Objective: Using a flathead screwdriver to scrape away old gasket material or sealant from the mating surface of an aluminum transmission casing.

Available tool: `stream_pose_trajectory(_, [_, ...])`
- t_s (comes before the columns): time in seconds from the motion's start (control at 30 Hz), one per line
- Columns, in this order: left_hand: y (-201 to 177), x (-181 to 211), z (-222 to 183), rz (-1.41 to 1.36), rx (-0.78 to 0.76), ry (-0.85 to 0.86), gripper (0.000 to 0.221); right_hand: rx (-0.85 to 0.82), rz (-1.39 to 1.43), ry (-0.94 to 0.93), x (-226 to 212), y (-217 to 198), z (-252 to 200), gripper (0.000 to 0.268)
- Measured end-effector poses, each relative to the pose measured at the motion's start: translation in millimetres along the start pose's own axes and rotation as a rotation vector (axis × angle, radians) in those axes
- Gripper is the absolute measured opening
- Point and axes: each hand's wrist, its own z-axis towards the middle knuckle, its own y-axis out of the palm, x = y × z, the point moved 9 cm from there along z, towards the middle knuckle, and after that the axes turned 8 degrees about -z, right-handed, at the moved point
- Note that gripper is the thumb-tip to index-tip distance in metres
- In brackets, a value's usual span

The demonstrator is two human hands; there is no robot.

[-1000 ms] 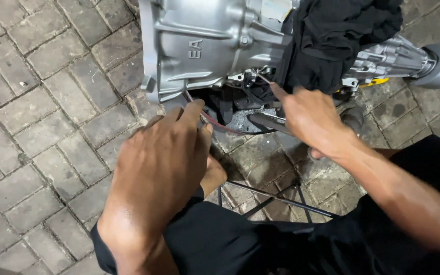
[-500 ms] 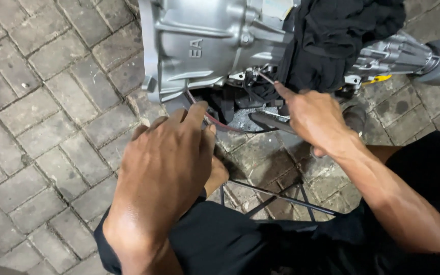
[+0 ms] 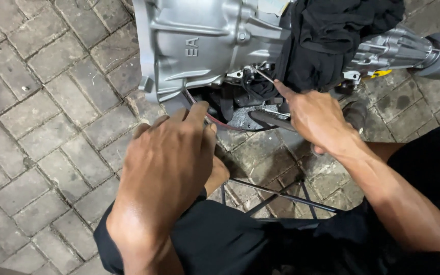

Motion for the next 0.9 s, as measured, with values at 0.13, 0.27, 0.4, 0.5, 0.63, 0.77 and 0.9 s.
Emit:
stream_pose_trajectory(0.13, [2, 2, -4, -0.074, -0.027, 0.016, 0.032, 0.023, -0.184, -0.024, 17, 10, 13, 0.079])
stream_pose_trajectory(0.27, [-5, 8, -3, -0.026, 0.013, 0.028, 0.023, 0.208, -0.015, -0.183, 23, 6, 10, 0.062])
stream_pose_trajectory(0.4, [16, 0, 3, 0.123, -0.173, -0.038, 0.033, 0.083, 0.310, 0.034, 25, -5, -18, 0.049])
stream_pose_trajectory(0.5, [55, -2, 17, 0.293, -0.243, 0.020, 0.048, 0.323, 0.828, -0.157, 69, 66, 7, 0.032])
stream_pose_trajectory(0.63, [159, -27, 65, -0.034, -0.475, -0.213, 0.046, 0.319, 1.407, 0.026, 39, 120, 17, 0.019])
stream_pose_trajectory(0.77, [196, -39, 120, -0.466, -0.218, -0.319, 0.043, 0.160, 1.720, 0.053, -5, 167, 51, 0.012])
stream_pose_trajectory(0.9, [241, -73, 156, -0.929, 0.068, -0.398, 0.037, 0.211, 1.670, 0.106, -24, 169, 59, 0.017])
